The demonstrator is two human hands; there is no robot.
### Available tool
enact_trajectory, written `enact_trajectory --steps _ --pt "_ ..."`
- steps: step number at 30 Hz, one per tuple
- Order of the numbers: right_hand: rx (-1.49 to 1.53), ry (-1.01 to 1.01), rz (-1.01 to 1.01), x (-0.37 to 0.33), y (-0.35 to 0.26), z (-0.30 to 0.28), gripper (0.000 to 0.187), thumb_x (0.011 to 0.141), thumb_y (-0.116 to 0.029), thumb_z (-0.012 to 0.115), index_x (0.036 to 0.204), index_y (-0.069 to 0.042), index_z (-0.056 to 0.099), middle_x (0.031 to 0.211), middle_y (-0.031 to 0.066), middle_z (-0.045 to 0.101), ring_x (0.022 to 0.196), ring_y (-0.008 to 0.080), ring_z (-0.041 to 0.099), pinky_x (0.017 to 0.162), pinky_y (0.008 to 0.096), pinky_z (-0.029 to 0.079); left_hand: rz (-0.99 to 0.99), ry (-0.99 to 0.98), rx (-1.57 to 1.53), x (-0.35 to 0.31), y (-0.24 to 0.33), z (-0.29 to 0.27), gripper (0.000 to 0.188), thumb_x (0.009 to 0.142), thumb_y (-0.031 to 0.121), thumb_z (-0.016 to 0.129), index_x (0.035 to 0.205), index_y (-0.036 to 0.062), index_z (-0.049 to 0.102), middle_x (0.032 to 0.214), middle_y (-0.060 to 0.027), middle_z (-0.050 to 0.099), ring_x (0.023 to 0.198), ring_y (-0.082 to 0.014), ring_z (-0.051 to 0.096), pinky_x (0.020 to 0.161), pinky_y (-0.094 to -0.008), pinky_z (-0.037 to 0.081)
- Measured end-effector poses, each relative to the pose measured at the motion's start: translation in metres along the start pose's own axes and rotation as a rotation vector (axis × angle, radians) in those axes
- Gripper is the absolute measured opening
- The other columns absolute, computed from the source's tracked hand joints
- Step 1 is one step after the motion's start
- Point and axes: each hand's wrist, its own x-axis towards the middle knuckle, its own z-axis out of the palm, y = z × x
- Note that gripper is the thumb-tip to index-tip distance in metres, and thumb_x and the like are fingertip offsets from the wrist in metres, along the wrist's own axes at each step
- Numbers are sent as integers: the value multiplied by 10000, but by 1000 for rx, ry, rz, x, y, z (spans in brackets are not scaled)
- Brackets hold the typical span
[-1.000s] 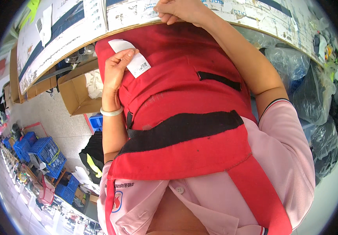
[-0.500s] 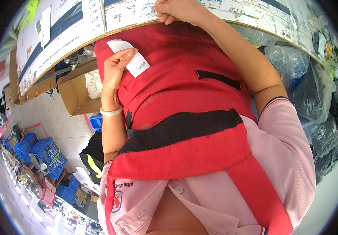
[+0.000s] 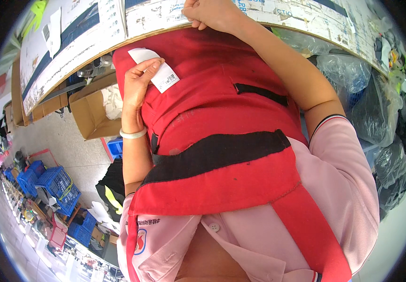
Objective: The person is inspecting and checking small adhesive labels at a workstation.
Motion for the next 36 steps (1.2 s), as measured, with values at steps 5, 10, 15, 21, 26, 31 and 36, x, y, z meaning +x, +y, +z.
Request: enact_trajectory --steps 5,10,15,21,26,31,36 --pt "39 -3 11 0 3 -1 131 851 -76 590 804 43 620 653 91 618 537 134 596 472 248 493 -2 -4 -1 0 0 0 192 890 97 649 1030 -29 685 962 -74 704 853 -98 624 765 -218 493" --pt "128 -57 11 -12 -7 -3 152 882 -114 611 849 33 632 688 79 623 550 122 588 476 239 487 9 25 -26 -3 2 -1 216 903 141 641 1032 -28 685 966 -72 702 831 -91 619 745 -209 490" --pt "207 -242 21 -26 -15 8 168 894 -146 617 890 20 644 706 46 615 587 98 575 513 227 478 39 53 -231 -11 18 7 243 904 182 645 1019 -28 687 922 -62 695 798 -89 613 724 -212 488" --pt "106 -300 -47 -40 -10 29 202 906 -220 622 964 -32 667 709 1 596 570 56 550 506 184 450 138 97 -219 -19 19 14 157 883 116 667 954 -20 699 844 -36 683 747 -64 591 668 -195 460" --pt "208 -19 -84 -43 -19 16 186 894 -174 627 944 5 640 731 28 606 634 91 571 562 223 475 93 129 -307 -27 23 18 121 869 84 677 928 -20 698 816 -19 677 708 -51 577 651 -187 446" --pt "184 -178 -52 -44 5 21 197 908 -219 626 965 -37 674 727 -16 588 650 49 542 599 179 451 109 109 -311 -29 26 24 117 868 82 679 927 -17 700 804 -9 670 699 -42 563 634 -183 434" --pt "113 -175 -73 -56 -3 25 178 904 -217 641 929 -45 677 745 -39 589 689 35 532 674 173 452 184 165 -201 -29 22 26 102 860 90 693 906 1 711 736 39 620 645 -13 485 563 -168 358"
